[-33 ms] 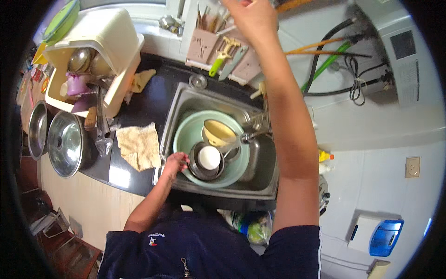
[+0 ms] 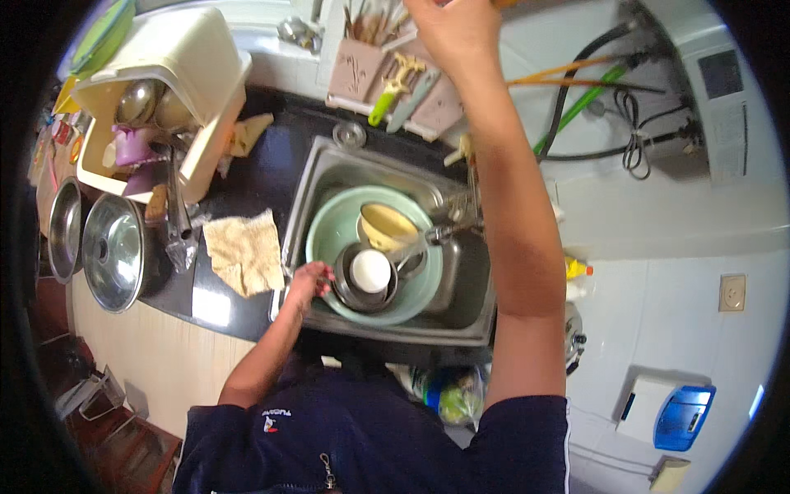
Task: The person washes chopsticks, a spoon, and a yellow bowl in a kitchen sink using a sponge and running water. They scrub each item individually under the faucet and rinse them before placing them into a basin.
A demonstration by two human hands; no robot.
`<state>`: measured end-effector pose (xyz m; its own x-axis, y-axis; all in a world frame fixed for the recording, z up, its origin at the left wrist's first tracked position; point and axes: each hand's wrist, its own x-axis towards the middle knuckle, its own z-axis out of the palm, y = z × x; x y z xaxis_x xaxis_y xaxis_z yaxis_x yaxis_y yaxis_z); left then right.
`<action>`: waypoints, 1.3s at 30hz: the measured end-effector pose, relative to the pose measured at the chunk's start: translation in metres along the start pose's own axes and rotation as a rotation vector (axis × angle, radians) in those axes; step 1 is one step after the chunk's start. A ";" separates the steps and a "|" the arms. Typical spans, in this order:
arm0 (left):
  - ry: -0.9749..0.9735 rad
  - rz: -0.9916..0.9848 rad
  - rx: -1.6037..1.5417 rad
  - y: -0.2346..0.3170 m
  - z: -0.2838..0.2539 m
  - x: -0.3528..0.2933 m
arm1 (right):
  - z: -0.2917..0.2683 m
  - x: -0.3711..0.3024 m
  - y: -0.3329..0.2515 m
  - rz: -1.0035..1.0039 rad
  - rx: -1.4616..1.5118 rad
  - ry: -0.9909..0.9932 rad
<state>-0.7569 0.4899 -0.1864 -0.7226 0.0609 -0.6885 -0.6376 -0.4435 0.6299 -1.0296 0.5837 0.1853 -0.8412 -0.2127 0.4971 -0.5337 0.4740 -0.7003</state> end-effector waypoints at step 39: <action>0.051 0.129 1.094 -0.027 0.022 0.091 | 0.024 -0.400 0.272 1.158 0.191 0.155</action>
<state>-0.8115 0.5267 -0.2586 -0.8051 0.0229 -0.5927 -0.4680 0.5893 0.6586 -0.8403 0.7773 -0.2160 -0.8198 0.3714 -0.4358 0.5237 0.1787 -0.8329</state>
